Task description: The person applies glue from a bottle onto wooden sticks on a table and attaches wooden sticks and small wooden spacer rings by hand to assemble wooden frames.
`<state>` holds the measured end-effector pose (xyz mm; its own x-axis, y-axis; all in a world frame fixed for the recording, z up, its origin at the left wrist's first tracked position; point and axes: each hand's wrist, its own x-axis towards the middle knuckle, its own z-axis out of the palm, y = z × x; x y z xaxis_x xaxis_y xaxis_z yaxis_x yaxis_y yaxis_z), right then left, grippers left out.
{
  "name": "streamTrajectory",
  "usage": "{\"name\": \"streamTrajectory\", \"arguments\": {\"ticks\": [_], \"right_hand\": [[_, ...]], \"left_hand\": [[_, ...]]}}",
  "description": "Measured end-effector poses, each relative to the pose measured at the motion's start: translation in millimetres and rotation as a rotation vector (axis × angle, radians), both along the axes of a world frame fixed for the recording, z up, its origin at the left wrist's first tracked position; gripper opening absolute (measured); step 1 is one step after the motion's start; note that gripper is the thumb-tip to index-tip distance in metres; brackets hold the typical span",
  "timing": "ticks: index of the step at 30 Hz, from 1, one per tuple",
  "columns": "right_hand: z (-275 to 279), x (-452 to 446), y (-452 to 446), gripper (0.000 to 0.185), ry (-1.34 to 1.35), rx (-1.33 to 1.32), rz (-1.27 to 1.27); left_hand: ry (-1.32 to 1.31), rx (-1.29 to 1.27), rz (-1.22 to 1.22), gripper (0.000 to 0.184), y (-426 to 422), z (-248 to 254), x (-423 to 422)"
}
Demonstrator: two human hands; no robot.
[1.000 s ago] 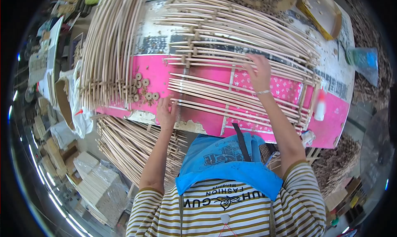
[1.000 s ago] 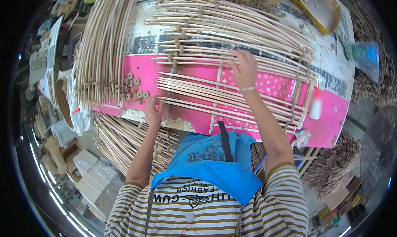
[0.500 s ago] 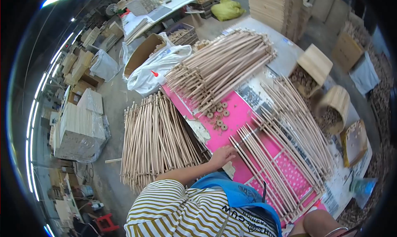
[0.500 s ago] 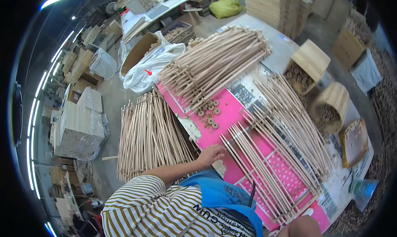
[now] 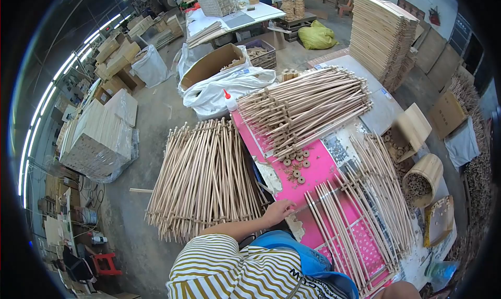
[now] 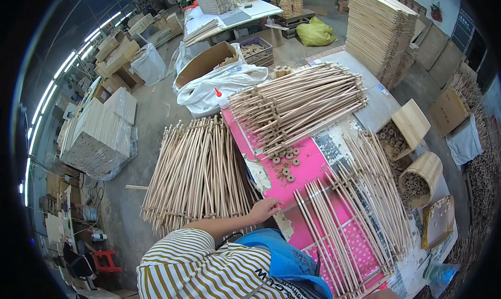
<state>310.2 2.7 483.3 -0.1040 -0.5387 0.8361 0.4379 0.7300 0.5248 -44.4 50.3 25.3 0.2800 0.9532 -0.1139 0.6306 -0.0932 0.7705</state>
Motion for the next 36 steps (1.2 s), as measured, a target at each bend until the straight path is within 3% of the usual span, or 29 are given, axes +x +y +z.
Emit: {"name": "streamTrajectory", "arguments": {"ticks": [4, 5, 8, 13, 23, 27, 28, 36], "right_hand": [[5.0, -7.6, 2.8, 0.034, -0.020, 0.041, -0.015], [6.5, -7.6, 1.5, 0.034, -0.026, 0.048, -0.020], [8.4, -5.9, -1.2, 0.033, -0.031, 0.080, -0.024], [11.7, 16.5, -27.7, 0.031, -0.035, 0.145, -0.083], [10.4, 85.3, -114.3, 0.028, -0.062, 0.233, -0.336], [10.0, 103.6, -130.0, 0.027, -0.075, 0.259, -0.364], [14.4, 109.5, -137.5, 0.027, -0.101, 0.251, -0.375], [38.8, 138.0, -241.1, 0.024, -0.312, 0.029, -0.623]], "left_hand": [[-0.015, -0.018, 0.065, 0.029, -12.7, -9.4, -10.1], [-0.006, -0.102, 0.079, 0.028, -13.9, 7.3, -12.1], [-0.018, 0.072, 0.131, 0.028, -28.3, -8.2, -18.9], [-0.023, -0.021, 0.237, 0.026, -63.7, -11.8, -16.9], [0.030, -0.201, 0.163, 0.028, -126.0, 8.3, 21.9], [0.012, -0.146, 0.157, 0.026, -141.0, -4.1, 29.3], [0.012, -0.029, 0.128, 0.024, -143.9, -22.8, 29.0], [-0.016, -0.104, 0.230, 0.026, -174.9, -0.8, 41.5]]}}
